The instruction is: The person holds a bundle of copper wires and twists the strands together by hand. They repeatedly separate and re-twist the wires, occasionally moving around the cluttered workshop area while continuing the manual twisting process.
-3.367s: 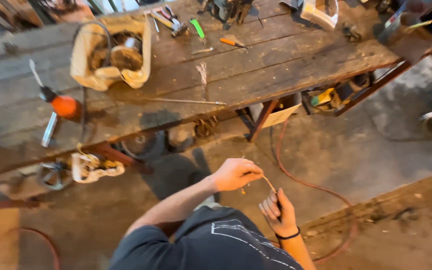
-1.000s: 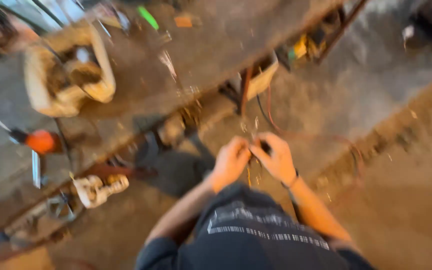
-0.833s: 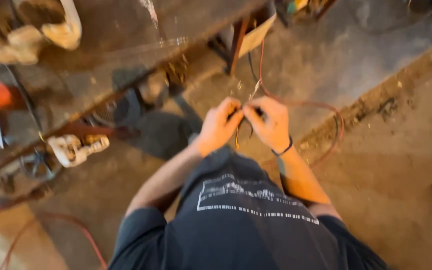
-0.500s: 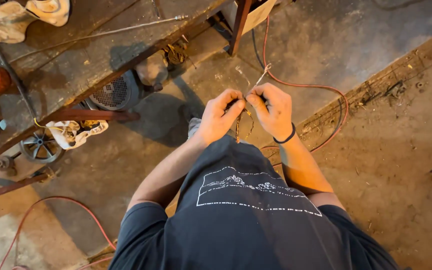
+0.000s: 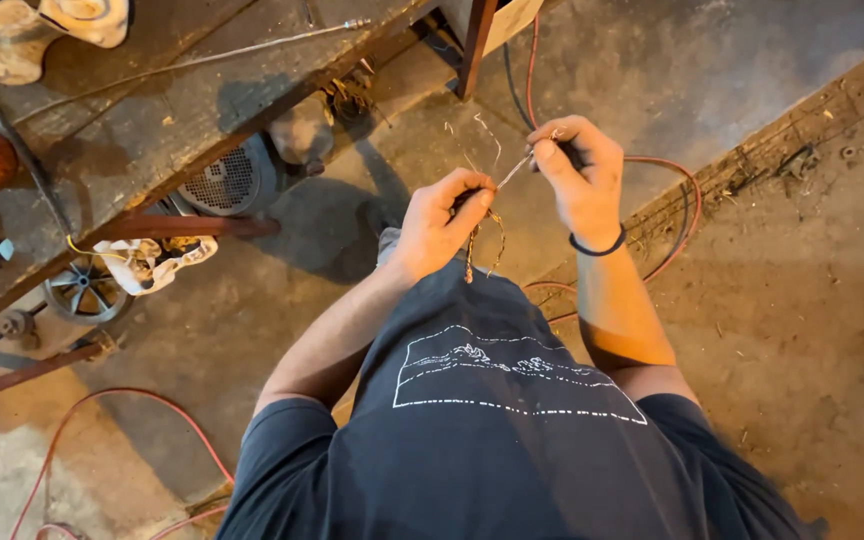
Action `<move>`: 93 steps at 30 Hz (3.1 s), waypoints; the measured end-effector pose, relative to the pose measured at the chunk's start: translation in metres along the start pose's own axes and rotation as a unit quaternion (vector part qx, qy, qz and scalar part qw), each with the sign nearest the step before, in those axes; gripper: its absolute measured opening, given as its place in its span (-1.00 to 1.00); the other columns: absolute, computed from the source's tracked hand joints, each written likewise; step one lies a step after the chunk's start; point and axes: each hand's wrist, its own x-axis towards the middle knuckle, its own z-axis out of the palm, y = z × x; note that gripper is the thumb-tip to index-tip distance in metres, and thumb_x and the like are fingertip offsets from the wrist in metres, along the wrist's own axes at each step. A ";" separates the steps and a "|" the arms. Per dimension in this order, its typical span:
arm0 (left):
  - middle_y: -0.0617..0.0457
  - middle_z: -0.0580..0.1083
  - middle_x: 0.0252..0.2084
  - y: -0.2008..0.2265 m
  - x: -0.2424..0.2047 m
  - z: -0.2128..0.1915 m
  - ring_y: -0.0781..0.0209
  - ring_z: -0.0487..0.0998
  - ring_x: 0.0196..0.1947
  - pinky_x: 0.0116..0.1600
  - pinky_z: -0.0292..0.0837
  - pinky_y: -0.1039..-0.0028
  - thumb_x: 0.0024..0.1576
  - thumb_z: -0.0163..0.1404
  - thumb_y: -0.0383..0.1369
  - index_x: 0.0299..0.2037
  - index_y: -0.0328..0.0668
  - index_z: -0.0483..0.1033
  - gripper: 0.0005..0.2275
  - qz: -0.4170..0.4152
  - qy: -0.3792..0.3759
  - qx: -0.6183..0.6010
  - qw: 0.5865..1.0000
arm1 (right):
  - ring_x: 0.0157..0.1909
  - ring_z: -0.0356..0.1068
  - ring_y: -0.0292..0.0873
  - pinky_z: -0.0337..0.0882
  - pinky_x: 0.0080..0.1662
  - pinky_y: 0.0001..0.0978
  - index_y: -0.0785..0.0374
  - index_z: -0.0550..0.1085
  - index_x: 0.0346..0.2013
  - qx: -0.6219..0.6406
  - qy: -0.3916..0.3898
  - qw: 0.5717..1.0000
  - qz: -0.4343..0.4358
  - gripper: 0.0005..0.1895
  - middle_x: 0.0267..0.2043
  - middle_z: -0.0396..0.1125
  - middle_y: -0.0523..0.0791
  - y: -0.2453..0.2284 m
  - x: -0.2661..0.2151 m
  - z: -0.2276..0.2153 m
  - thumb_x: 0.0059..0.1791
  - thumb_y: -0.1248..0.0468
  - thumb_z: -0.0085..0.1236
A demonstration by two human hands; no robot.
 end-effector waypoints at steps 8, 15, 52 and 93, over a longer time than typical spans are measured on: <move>-0.05 0.57 -0.33 0.000 0.006 -0.008 -0.01 0.66 -0.28 -0.16 0.54 0.28 0.24 0.10 -0.39 -0.12 -0.09 0.52 -0.93 0.004 -0.013 0.050 0.999 | -0.26 0.31 -0.29 0.37 -0.20 -0.39 0.30 0.56 -0.16 -0.024 -0.038 0.998 0.039 -0.74 -0.33 0.36 -0.10 -0.012 -0.004 0.015 0.05 0.15 0.33; 0.02 0.59 -0.37 -0.014 0.000 -0.006 0.18 0.63 -0.35 -0.19 0.53 0.38 0.20 0.16 -0.37 -0.19 -0.09 0.53 -0.92 -0.012 0.008 0.032 0.999 | -0.36 0.31 -0.28 0.38 -0.26 -0.41 0.32 0.57 -0.32 -0.054 -0.080 0.994 0.044 -0.81 -0.41 0.39 -0.09 0.010 -0.023 0.016 0.01 0.28 0.43; 0.03 0.58 -0.33 -0.033 -0.004 -0.010 0.18 0.61 -0.28 -0.09 0.52 0.27 0.24 0.09 -0.35 -0.10 -0.03 0.52 -0.91 -0.063 -0.056 0.002 0.996 | -0.17 0.41 -0.14 0.43 -0.03 -0.27 0.28 0.54 -0.26 -0.081 -0.035 0.994 0.061 -0.88 -0.29 0.41 -0.04 0.031 -0.037 -0.002 -0.03 0.36 0.33; -0.04 0.57 -0.27 -0.064 -0.002 0.006 0.35 0.53 -0.27 -0.21 0.54 0.53 0.31 0.05 -0.39 -0.01 -0.29 0.52 -0.85 -0.110 -0.118 -0.168 0.972 | -0.36 0.48 -0.11 0.47 -0.30 -0.38 0.48 0.44 -0.20 0.126 -0.010 0.991 0.043 -0.80 -0.33 0.37 0.07 0.076 -0.048 0.014 0.03 0.38 0.27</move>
